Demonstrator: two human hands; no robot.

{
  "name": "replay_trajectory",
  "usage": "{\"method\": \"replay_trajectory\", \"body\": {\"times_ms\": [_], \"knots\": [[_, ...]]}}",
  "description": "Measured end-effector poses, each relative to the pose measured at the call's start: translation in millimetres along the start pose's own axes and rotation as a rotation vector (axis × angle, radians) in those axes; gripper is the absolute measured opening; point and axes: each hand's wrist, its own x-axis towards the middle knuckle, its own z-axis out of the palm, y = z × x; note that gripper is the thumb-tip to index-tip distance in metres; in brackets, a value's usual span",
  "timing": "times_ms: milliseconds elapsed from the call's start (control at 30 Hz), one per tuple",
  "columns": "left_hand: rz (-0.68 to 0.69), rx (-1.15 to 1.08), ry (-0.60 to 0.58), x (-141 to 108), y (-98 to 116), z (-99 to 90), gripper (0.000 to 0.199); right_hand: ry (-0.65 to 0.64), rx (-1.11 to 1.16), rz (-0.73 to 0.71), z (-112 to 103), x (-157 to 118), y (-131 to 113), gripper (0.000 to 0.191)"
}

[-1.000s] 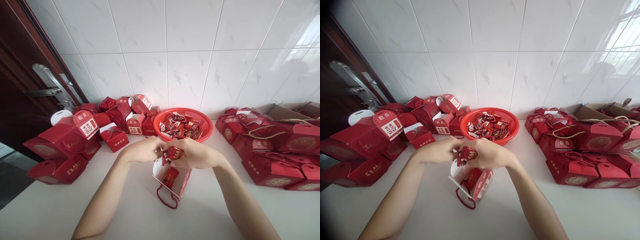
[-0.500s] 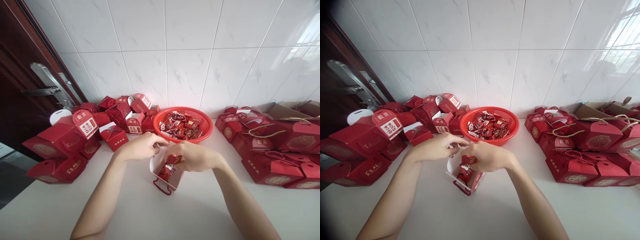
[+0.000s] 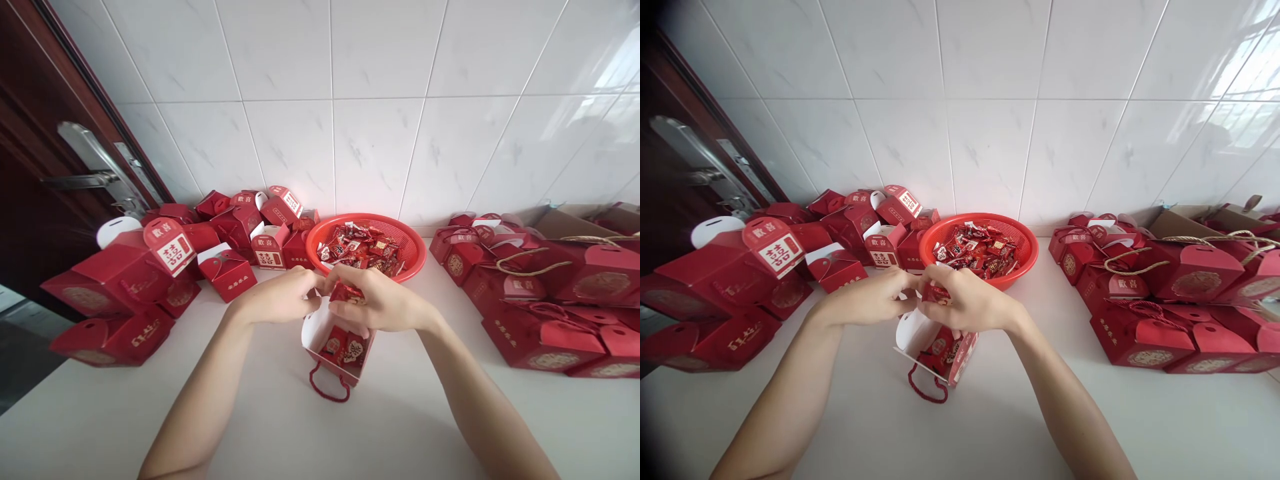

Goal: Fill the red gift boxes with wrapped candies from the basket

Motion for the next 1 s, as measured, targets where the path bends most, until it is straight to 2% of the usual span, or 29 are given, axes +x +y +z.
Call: {"method": "replay_trajectory", "body": {"times_ms": [100,167,300,400,600,767,900,1000], "knots": [[0.058,-0.009,-0.021,0.8,-1.1,-0.4,0.029,-0.033,0.234,0.077,-0.3,-1.7,0.9,0.008],[0.059,-0.007,-0.025,1.2,-0.9,-0.6,0.029,0.004,0.294,0.071,-0.3,-0.9,2.1,0.011],[0.027,-0.017,-0.035,1.0,0.9,-0.9,0.028,0.177,0.161,-0.040,1.0,3.8,2.6,0.012],[0.011,-0.024,-0.042,0.7,1.0,-1.3,0.034,0.235,0.060,-0.053,3.3,4.7,2.0,0.014],[0.048,-0.043,-0.063,2.0,-5.3,-0.1,0.040,0.233,-0.163,0.112,9.9,-1.8,0.0,0.025],[0.006,-0.077,-0.061,1.8,-8.6,2.1,0.045,0.152,-0.335,0.224,17.9,0.1,-0.1,0.020],[-0.002,-0.076,-0.080,1.4,-7.1,1.6,0.046,0.050,-0.379,0.222,23.2,4.5,2.0,0.024],[-0.015,-0.063,-0.083,1.8,-7.0,1.6,0.049,0.027,-0.465,0.228,23.1,5.3,1.4,0.025]]}}
